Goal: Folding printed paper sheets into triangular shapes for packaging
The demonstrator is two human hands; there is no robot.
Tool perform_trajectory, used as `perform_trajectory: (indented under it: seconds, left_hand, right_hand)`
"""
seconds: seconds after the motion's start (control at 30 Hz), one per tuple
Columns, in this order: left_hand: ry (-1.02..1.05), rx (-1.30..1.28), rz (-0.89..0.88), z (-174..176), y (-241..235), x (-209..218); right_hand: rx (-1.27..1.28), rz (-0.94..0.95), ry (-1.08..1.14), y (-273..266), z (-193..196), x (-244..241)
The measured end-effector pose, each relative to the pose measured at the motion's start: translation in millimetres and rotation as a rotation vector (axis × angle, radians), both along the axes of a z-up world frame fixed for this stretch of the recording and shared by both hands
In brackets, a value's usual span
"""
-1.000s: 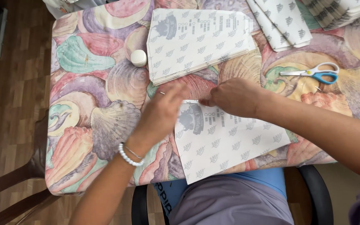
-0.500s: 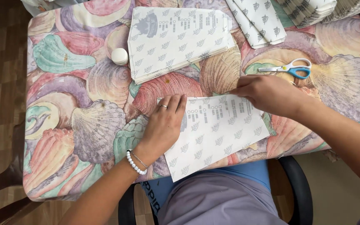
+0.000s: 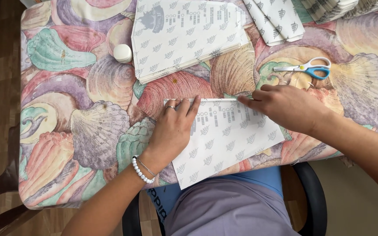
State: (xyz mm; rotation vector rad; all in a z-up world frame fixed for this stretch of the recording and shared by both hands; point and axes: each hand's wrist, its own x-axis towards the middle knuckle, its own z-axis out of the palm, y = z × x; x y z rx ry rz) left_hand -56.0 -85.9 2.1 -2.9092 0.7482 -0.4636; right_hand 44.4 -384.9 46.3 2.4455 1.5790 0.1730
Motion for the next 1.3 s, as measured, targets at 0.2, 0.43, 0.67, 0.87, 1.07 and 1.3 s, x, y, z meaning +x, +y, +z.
perform_trajectory:
  seconds: [0.2,0.43,0.67,0.87,1.07,1.3]
  left_hand:
    - [0.014,-0.003,0.024,1,-1,-1]
    - [0.074,0.004,0.036,2,2,1]
    - [0.11,-0.034,0.029,-4,4,6]
    - [0.073,-0.028,0.03,-4,3,3]
    - [0.051,-0.021,0.034,2,1,-1]
    - [-0.042,0.187,0.008,21,-35,14]
  right_hand:
    - [-0.055,0.013,-0.072,6,4,-6]
    - [-0.186,-0.051,-0.005,28,21,-12]
    - [-0.316,-0.113,0.032,46,35,-16]
    - [-0.383,-0.162,0.051,57,44,-18]
    - [-0.279,-0.108,0.001,48,22,-10]
    - [-0.157,-0.096,0.056,43,4,-6]
